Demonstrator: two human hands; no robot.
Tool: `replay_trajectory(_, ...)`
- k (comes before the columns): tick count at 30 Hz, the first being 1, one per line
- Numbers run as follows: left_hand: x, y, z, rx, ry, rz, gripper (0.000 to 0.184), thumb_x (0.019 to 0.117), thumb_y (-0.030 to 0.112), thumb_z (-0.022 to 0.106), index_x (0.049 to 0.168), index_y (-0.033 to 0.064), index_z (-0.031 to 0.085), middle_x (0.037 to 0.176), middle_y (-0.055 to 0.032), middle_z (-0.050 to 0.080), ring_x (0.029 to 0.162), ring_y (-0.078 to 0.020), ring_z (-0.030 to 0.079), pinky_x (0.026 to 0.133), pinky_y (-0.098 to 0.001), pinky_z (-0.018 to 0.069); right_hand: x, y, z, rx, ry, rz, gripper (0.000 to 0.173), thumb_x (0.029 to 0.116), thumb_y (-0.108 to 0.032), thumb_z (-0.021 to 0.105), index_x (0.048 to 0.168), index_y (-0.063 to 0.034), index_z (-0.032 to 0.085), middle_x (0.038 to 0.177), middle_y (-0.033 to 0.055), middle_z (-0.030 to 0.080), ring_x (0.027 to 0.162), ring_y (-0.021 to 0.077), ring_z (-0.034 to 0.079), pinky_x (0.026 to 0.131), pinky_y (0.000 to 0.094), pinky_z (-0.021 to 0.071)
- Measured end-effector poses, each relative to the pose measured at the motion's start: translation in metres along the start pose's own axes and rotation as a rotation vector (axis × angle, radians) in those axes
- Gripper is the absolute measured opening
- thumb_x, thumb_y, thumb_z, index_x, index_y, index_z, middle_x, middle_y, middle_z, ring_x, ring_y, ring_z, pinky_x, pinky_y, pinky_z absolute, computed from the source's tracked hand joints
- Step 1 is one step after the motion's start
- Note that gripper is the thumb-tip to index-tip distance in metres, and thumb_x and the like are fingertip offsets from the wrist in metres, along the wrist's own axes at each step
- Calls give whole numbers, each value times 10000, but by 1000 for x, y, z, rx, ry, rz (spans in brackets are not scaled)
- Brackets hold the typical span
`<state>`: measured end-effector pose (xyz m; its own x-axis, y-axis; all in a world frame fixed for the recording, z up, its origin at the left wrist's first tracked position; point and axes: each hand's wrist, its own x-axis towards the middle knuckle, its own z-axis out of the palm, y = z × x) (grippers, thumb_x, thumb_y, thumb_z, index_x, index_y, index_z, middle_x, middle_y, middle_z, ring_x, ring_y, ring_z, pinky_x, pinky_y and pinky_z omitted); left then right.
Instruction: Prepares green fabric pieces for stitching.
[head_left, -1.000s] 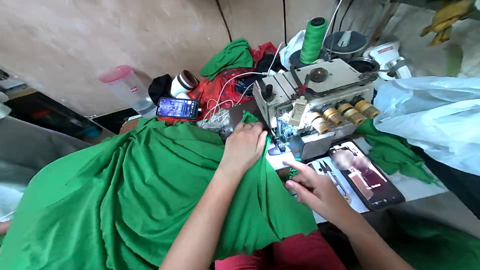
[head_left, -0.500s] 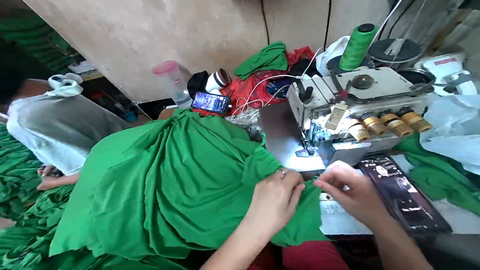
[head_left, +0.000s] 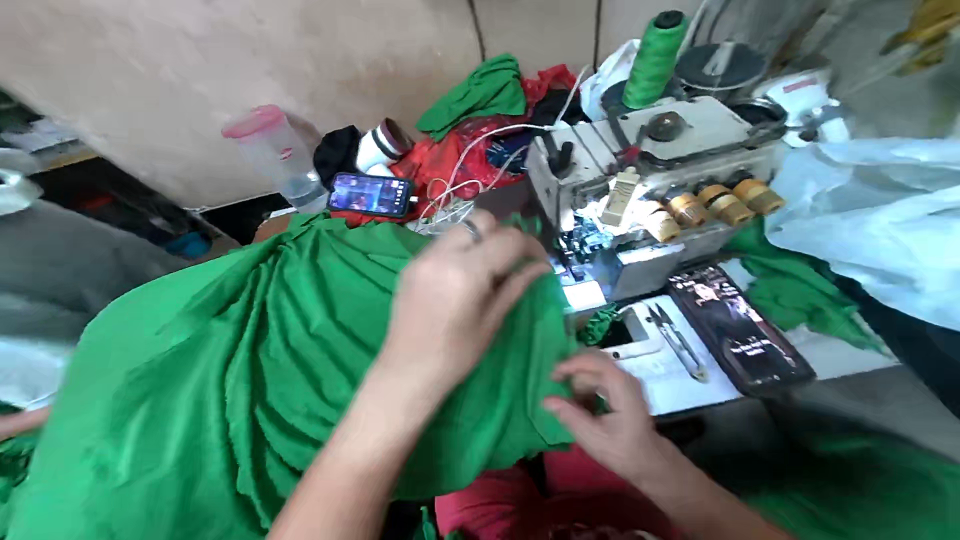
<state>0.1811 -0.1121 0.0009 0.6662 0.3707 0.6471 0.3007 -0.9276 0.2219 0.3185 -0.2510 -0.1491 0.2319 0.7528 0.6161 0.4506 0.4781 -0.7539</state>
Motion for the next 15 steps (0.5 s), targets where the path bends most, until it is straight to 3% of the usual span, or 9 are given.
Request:
replay_trajectory(2, 20, -7, -33, 134, 57, 46, 152, 969, 217, 693, 1004, 82, 753, 875, -101, 670, 802, -200, 606, 725, -352, 470, -1, -14, 15, -47, -251, 162, 482, 965, -283, 692, 1357, -20, 593, 1224, 121, 702, 633, 78, 617, 559, 253, 533)
replay_trajectory(3, 28, -14, -49, 191, 80, 49, 179, 979, 244, 692, 1036, 83, 745, 903, -129, 683, 839, -235, 611, 764, -399, 453, 0, -17, 20, -81, -360, 224, 495, 961, -264, 690, 1372, -5, 592, 1230, 154, 695, 685, 163, 665, 610, 349, 576)
replay_trajectory(5, 33, -48, -80, 242, 93, 27, 239, 995, 299, 675, 1111, 95, 721, 991, -148, 693, 929, -257, 622, 836, -464, 456, -3, -13, 25, -116, -468, 221, 332, 961, -237, 684, 1163, 26, 679, 1006, 181, 719, 740, 266, 706, 662, 454, 601)
replay_trajectory(7, 23, -93, -106, 237, 101, -76, 283, 1008, 303, 652, 1144, 55, 675, 1046, -128, 677, 963, -161, 622, 870, -365, 488, -6, -4, 25, -91, -513, 183, 251, 961, -230, 676, 915, 15, 659, 794, 148, 656, 687, 256, 657, 611, 424, 552)
replay_trajectory(9, -1, -133, -124, 269, 85, -272, 380, 1025, 349, 607, 1174, -1, 613, 1059, -139, 652, 912, -109, 621, 814, -306, 524, -7, 0, 21, -43, -527, 217, 257, 950, -236, 692, 915, 17, 660, 818, 147, 656, 693, 237, 638, 614, 404, 541)
replay_trajectory(10, -18, -150, -130, 316, 69, -364, 413, 1026, 360, 598, 1177, -24, 600, 1065, -196, 643, 918, -204, 628, 808, -402, 526, -7, 2, 19, -18, -529, 253, 262, 946, -241, 696, 950, 20, 666, 849, 148, 660, 690, 221, 620, 618, 387, 531)
replay_trajectory(12, -57, -174, -132, 379, 10, -473, 368, 996, 259, 626, 1131, -83, 625, 1118, -378, 611, 1051, -556, 595, 872, -743, 433, -5, 4, 13, 25, -539, 317, 283, 936, -235, 710, 1043, 27, 691, 934, 158, 689, 704, 198, 618, 650, 364, 538)
replay_trajectory(13, -77, -178, -128, 397, -47, -528, 300, 980, 191, 639, 1101, -83, 654, 1123, -404, 611, 1078, -630, 568, 874, -815, 393, -4, 7, 11, 40, -546, 336, 291, 931, -230, 716, 1064, 27, 696, 958, 159, 695, 712, 190, 621, 659, 355, 539)
replay_trajectory(15, -98, -165, -119, 380, -167, -738, 271, 1029, 130, 597, 1190, -83, 650, 1242, -424, 563, 1190, -661, 501, 948, -834, 348, -2, 12, 8, 81, -548, 363, 282, 920, -231, 724, 1051, 17, 697, 929, 135, 694, 689, 145, 609, 636, 313, 526)
